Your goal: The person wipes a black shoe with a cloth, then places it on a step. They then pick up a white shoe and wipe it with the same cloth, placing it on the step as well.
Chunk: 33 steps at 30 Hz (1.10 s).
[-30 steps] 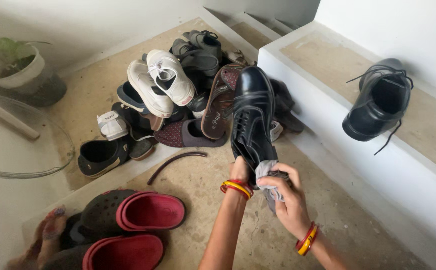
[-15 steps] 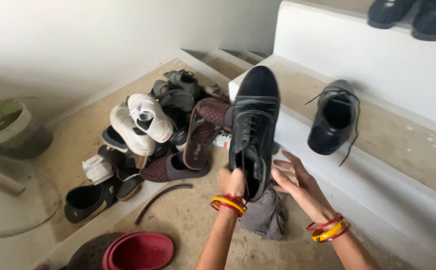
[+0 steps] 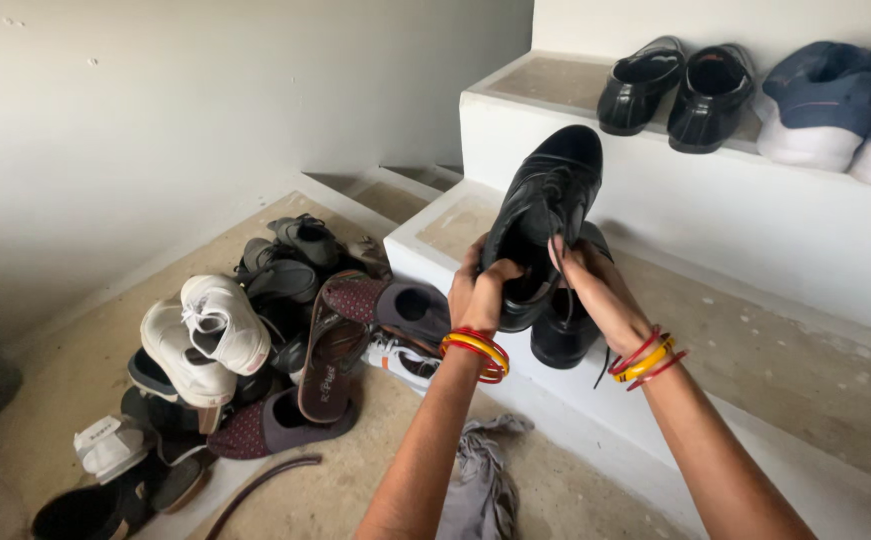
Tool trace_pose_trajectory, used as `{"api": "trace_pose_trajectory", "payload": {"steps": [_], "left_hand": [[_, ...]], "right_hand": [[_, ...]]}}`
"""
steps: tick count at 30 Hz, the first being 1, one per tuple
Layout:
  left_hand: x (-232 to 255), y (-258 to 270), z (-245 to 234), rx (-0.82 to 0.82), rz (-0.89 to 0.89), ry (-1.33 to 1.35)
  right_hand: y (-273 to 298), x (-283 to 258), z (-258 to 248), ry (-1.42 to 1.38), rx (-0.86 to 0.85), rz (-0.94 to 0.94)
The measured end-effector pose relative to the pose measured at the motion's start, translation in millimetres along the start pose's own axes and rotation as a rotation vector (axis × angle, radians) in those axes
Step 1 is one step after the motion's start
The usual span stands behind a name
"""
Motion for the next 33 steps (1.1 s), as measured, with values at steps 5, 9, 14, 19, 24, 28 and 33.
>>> {"api": "trace_pose_trajectory", "payload": {"steps": [5, 9, 14, 19, 24, 28, 33], "left_hand": [[-38.2, -46.7, -4.5, 0.020, -0.150, 0.019], [-83.5, -70.8, -6.3, 0.057, -0.264, -0.076], [-124.4, -83.1, 5.6, -0.008, -0.284, -0.141], [-78.8, -45.7, 8.3, -0.182, 0.440, -0.278], [-70.8, -32.2, 12.1, -0.068, 0.522, -0.698], [-65.9, -41.1, 15.9, -0.099, 0.367, -0.760], [-60.2, -24.8, 13.1, -0.140, 0.346, -0.710]], "right_hand": [[6.2, 2.4, 1.0, 0.292, 0.097, -0.215], [30.3, 2.5, 22.8, 0.752, 0.052, -0.487], [47.4, 2.6, 31.2, 0.834, 0.156, -0.490], [74.5, -21.3, 22.0, 0.673, 0.494, -0.523], [65.2, 19.8, 18.4, 0.550, 0.412, -0.170], [55.7, 51.9, 10.7, 0.547, 0.264, 0.076], [56.2, 12.6, -19.1, 0.994, 0.335, -0.280]]}}
Point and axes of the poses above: each hand's wrist, its own y-axis away from the middle knuckle, its own z-axis out of the palm, x = y × z, the point moved 9 cm from there along -y, towards the middle knuckle, and after that the axes turned 3 degrees about x, right-handed, at the moved point
